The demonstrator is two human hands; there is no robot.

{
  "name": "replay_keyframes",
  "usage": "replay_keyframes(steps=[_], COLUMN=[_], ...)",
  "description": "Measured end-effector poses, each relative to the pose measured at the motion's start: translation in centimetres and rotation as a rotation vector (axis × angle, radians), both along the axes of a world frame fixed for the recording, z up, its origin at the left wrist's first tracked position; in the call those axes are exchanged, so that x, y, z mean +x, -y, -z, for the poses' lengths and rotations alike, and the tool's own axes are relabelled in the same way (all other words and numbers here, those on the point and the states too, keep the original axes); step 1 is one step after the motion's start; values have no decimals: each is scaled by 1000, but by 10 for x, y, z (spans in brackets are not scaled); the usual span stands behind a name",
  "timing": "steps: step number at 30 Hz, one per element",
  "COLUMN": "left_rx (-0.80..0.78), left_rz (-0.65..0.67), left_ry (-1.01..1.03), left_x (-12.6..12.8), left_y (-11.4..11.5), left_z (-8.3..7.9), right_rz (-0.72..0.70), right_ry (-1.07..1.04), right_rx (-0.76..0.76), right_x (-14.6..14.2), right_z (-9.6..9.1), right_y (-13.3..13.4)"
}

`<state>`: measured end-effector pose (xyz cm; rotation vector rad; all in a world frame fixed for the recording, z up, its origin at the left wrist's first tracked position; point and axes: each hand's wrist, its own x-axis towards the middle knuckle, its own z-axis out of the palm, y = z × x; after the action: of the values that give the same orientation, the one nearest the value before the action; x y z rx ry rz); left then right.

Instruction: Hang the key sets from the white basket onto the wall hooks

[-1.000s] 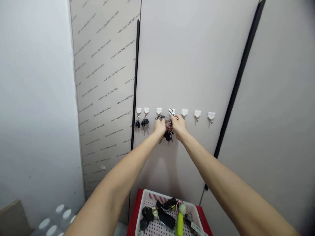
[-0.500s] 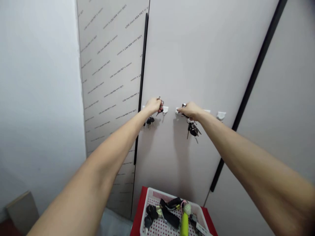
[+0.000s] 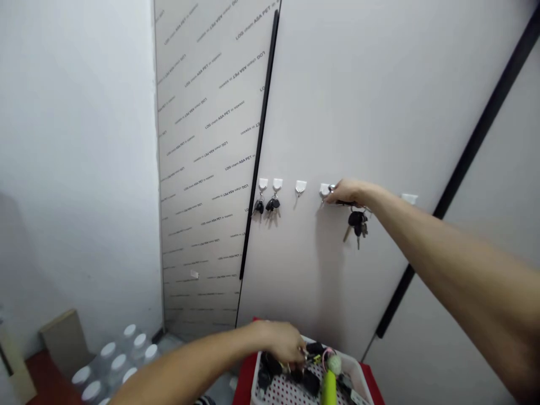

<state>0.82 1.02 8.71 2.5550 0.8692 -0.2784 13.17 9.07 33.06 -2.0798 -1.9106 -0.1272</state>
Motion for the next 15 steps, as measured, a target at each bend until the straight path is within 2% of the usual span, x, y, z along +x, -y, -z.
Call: replay_keyframes(steps=[2,4,6,7,9,12,13,15], left_rx=[103,128,109,114,195,480,546,586], left_rz=[45,55,-10,-94,-370,-863,-952,-1033], left_ry=[-74,-90,2,114,449,963,1048,1115], left_x=[3,1,-9,-17,-37,-64,-70,-75], left_y=[5,6,-1,-8,-27,-62,-73,-91], left_z=[17,24,16,7,-20,-68,-81,-101], right_rz=[-94,-148,-183,-215,-315,-457,-489,-524], right_ry=[51,58,56,50,26,-28,-45,-59], right_rx=[27,32,1,-34,-162,-356,-406,-468], right_x=[-1,-3,-5,-6,-6,-5,-5,-4], right_z=[-2,1,15,28,70,158,188,239], right_y=[2,8,18,24,39,62,69,80])
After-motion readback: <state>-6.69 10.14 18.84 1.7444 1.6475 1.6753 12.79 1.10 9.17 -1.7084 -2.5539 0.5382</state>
